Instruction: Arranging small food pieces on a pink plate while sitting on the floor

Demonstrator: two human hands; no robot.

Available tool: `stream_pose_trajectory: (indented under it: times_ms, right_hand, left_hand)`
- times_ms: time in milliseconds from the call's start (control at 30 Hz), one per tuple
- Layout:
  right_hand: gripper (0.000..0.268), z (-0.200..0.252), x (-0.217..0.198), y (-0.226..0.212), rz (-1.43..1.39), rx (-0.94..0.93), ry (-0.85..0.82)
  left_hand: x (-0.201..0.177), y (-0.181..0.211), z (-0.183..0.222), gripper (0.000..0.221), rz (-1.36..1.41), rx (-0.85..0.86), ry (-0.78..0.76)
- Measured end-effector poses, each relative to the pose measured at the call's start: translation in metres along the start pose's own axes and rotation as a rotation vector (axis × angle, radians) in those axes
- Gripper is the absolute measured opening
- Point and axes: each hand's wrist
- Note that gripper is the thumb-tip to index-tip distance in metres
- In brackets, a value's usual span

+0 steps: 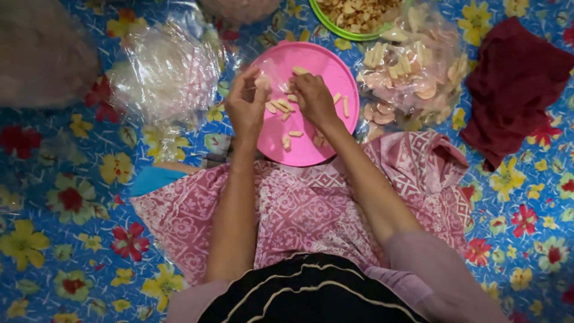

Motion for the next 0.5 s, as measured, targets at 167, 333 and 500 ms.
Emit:
stream_pose_trajectory:
  times_ms: [167, 333, 500]
  right_hand:
    - [0.033, -0.002, 0.025, 0.015, 0.221, -0.071, -0.067]
    - [0.041, -0.001, 0.016, 0.005, 0.304, -0.102, -0.034]
    - [0.025, 0.013, -0.008, -0.011, -0.277, 0.241, 0.08]
  left_hand:
    - [0.001, -0.008, -0.001, 0.031, 0.003, -0.022, -0.052]
    - [0.001, 0.002, 0.0, 0.032, 0.01, -0.034, -0.085]
    - [0.001, -0.01, 0.001, 0.037, -0.056, -0.007, -0.18]
Point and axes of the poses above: each hand's wrist, its own z-axis away from the middle knuckle, its own x-axis out of the palm, y = z × x, and after that the axes turned 5 degrees about y, right-handed
